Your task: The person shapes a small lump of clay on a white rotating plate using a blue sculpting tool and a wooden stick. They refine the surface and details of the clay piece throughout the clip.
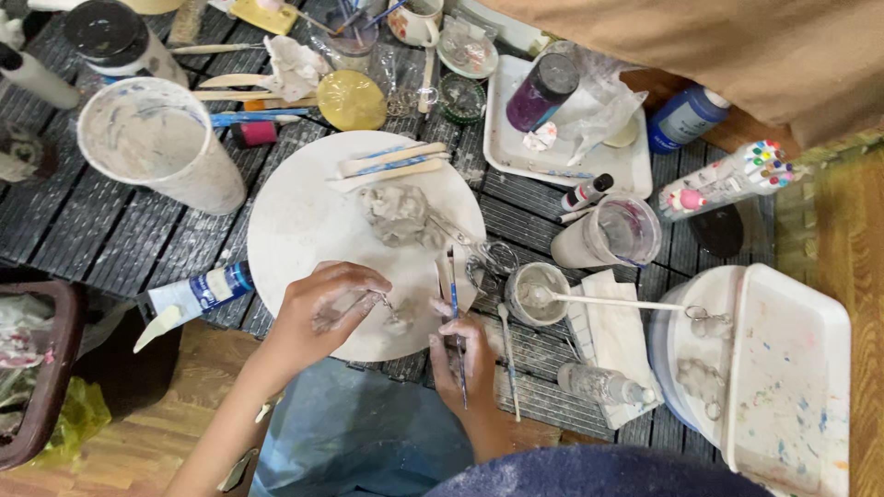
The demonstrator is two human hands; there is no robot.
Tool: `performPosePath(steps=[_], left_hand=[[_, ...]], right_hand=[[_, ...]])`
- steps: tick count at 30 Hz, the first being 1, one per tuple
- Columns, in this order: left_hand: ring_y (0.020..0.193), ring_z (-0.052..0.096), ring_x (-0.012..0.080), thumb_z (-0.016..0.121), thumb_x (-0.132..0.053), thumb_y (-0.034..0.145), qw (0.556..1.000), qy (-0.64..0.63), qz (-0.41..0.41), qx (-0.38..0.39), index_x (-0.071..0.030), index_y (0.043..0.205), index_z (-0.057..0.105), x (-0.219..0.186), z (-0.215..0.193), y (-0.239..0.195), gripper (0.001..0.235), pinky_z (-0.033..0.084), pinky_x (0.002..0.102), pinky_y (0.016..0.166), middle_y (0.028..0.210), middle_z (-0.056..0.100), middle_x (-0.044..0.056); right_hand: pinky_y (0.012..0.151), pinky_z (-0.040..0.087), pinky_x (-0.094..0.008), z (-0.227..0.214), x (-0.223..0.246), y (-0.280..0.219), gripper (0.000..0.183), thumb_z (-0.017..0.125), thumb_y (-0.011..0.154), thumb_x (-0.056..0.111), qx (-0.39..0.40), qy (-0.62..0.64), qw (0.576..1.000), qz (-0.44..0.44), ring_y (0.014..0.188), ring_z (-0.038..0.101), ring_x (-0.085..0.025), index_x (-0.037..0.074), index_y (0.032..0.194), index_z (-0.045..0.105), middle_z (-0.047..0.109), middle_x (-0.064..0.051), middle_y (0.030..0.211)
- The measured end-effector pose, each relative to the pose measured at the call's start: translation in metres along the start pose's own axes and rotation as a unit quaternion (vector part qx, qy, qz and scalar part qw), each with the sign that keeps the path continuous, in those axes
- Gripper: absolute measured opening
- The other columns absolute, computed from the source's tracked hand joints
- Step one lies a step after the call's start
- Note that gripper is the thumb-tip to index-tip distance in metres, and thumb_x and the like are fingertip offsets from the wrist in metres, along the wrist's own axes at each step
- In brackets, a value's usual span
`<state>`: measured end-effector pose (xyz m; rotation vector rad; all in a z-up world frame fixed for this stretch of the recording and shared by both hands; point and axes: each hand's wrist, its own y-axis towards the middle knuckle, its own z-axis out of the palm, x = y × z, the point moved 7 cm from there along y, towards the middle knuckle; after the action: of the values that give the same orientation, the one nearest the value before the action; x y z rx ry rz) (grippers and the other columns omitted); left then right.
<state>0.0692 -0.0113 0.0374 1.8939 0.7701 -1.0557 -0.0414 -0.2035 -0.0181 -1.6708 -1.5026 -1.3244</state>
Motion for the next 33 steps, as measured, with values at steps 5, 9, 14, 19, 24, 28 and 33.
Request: performPosePath(steps=[5, 9, 14, 19, 24, 28, 33], left_hand=[[0.106, 0.074, 0.0246, 0.073, -0.001, 0.086, 0.999, 0.022, 0.023, -0.002, -0.007, 0.107, 0.071, -0.013, -0.006, 0.001, 0.022, 0.052, 0.036, 0.096, 0.108, 0.076, 0.006], [0.109, 0.073, 0.0259, 0.074, -0.002, 0.087, 0.999, -0.003, 0.037, 0.003, -0.008, 0.111, 0.07, -0.018, -0.003, 0.005, 0.026, 0.052, 0.037, 0.097, 0.112, 0.076, 0.006], [0.108, 0.073, 0.0275, 0.075, -0.001, 0.082, 0.999, 0.01, 0.041, 0.032, -0.008, 0.109, 0.072, -0.021, 0.005, 0.009, 0.028, 0.052, 0.038, 0.098, 0.111, 0.076, 0.005], [0.11, 0.072, 0.0281, 0.074, 0.001, 0.083, 0.999, 0.008, 0.023, 0.02, -0.007, 0.108, 0.072, -0.016, 0.003, 0.006, 0.027, 0.054, 0.038, 0.097, 0.111, 0.076, 0.007], [0.108, 0.074, 0.0254, 0.07, 0.003, 0.089, 0.999, -0.007, -0.028, -0.022, -0.003, 0.109, 0.071, -0.001, -0.008, -0.005, 0.021, 0.057, 0.034, 0.093, 0.112, 0.075, 0.011], [0.107, 0.074, 0.0223, 0.069, 0.005, 0.089, 0.996, -0.047, -0.053, -0.047, -0.001, 0.109, 0.071, 0.009, -0.007, -0.012, 0.021, 0.058, 0.033, 0.094, 0.111, 0.076, 0.01], [0.11, 0.073, 0.021, 0.067, 0.008, 0.089, 0.993, -0.086, -0.062, -0.058, -0.001, 0.109, 0.072, 0.022, 0.006, -0.012, 0.023, 0.057, 0.032, 0.096, 0.114, 0.075, 0.011]], right_hand=[[0.106, 0.046, -0.043, 0.013, 0.031, 0.0, 0.031, 0.076, 0.089, 0.005, 0.022, -0.073, 0.992, -0.102, 0.122, 0.062, -0.031, 0.009, 0.104, 0.049, 0.069, -0.016, 0.134], [0.104, 0.041, -0.045, 0.024, 0.034, -0.004, 0.031, 0.08, 0.082, 0.005, 0.0, -0.105, 0.988, -0.117, 0.122, 0.06, -0.033, 0.01, 0.099, 0.055, 0.069, -0.013, 0.122], [0.106, 0.04, -0.046, 0.027, 0.029, -0.015, 0.03, 0.079, 0.083, 0.005, -0.027, -0.109, 0.986, -0.126, 0.122, 0.061, -0.033, 0.01, 0.099, 0.055, 0.072, -0.01, 0.116], [0.109, 0.043, -0.046, 0.03, 0.028, -0.018, 0.027, 0.076, 0.086, 0.004, -0.011, -0.093, 0.988, -0.12, 0.124, 0.061, -0.034, 0.01, 0.098, 0.054, 0.075, -0.009, 0.12], [0.107, 0.042, -0.047, 0.032, 0.034, -0.019, 0.026, 0.076, 0.085, 0.003, -0.001, -0.105, 0.986, -0.128, 0.122, 0.061, -0.034, 0.01, 0.098, 0.054, 0.075, -0.009, 0.12], [0.104, 0.051, -0.042, 0.028, 0.027, -0.027, 0.019, 0.072, 0.092, 0.001, -0.016, -0.047, 0.99, -0.134, 0.117, 0.069, -0.03, 0.009, 0.104, 0.06, 0.076, -0.009, 0.118], [0.092, 0.057, -0.035, 0.01, 0.013, -0.046, 0.017, 0.057, 0.102, 0.004, -0.076, 0.024, 0.989, -0.125, 0.097, 0.073, -0.025, 0.004, 0.114, 0.069, 0.075, -0.011, 0.106]])
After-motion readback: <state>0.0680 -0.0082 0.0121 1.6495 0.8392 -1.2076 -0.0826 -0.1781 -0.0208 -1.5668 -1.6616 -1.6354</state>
